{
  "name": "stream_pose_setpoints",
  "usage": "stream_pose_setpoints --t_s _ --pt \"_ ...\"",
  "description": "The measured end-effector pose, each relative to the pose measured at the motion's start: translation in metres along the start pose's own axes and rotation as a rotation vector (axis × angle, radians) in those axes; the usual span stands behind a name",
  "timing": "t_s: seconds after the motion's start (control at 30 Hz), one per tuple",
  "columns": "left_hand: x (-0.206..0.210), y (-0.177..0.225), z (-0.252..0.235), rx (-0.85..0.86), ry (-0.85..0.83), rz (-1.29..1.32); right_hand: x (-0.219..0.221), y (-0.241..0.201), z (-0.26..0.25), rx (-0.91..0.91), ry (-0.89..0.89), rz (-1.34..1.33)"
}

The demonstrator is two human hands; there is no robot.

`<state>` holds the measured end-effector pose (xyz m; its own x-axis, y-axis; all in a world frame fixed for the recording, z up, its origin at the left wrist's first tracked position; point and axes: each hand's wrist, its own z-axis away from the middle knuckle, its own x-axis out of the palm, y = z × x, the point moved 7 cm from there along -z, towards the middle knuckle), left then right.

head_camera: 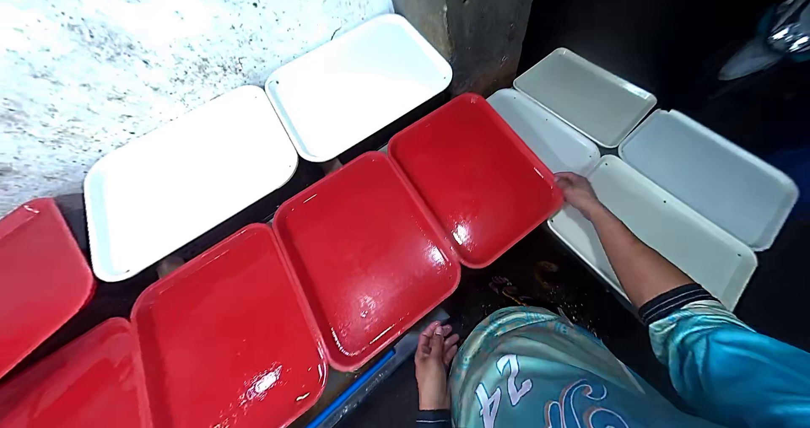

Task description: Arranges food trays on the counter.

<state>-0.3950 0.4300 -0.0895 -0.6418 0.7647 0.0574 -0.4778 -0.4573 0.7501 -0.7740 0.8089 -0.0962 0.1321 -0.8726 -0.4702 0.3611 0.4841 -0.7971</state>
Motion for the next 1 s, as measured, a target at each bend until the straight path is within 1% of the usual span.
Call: stream_pose_setpoints --t_s 0.07,0.13,0.23,0.37,0.47,0.53,0.6,0.7,0.83,1.0 --pt "0.037 -0.008 -0.008 -0.13 0.014 0.142 0.012 -0.013 -0.029 -0.054 -0.118 0.057" --pt "0.068 -0.007 -0.017 -0.186 0.03 0.228 0.022 -0.027 -0.051 -0.066 -0.185 0.11" --pt "0.108 0.001 -0.025 -0.242 0.047 0.328 0.032 -0.035 -0.074 -0.044 -0.266 0.162" --pt "0.144 0.013 -0.032 -0.257 0.06 0.396 0.041 -0.044 -0.083 -0.058 -0.424 0.008" --pt "0.153 0.016 -0.039 -0.253 0.115 0.409 0.048 -0.055 -0.094 -0.092 -0.466 -0.05" --pt "0.154 0.013 -0.043 -0.248 0.166 0.429 0.054 -0.062 -0.104 -0.08 -0.466 -0.059" --pt "0.152 0.011 -0.045 -0.232 0.219 0.453 0.059 -0.066 -0.11 -0.024 -0.479 -0.084" --pt "0.151 0.009 -0.047 -0.2 0.26 0.501 0.064 -0.065 -0.114 0.067 -0.539 -0.199" --pt "0.153 0.007 -0.049 -0.182 0.278 0.531 0.065 -0.063 -0.113 0.127 -0.576 -0.254" --pt "0.153 0.006 -0.051 -0.167 0.297 0.597 0.067 -0.065 -0.115 0.119 -0.586 -0.235"
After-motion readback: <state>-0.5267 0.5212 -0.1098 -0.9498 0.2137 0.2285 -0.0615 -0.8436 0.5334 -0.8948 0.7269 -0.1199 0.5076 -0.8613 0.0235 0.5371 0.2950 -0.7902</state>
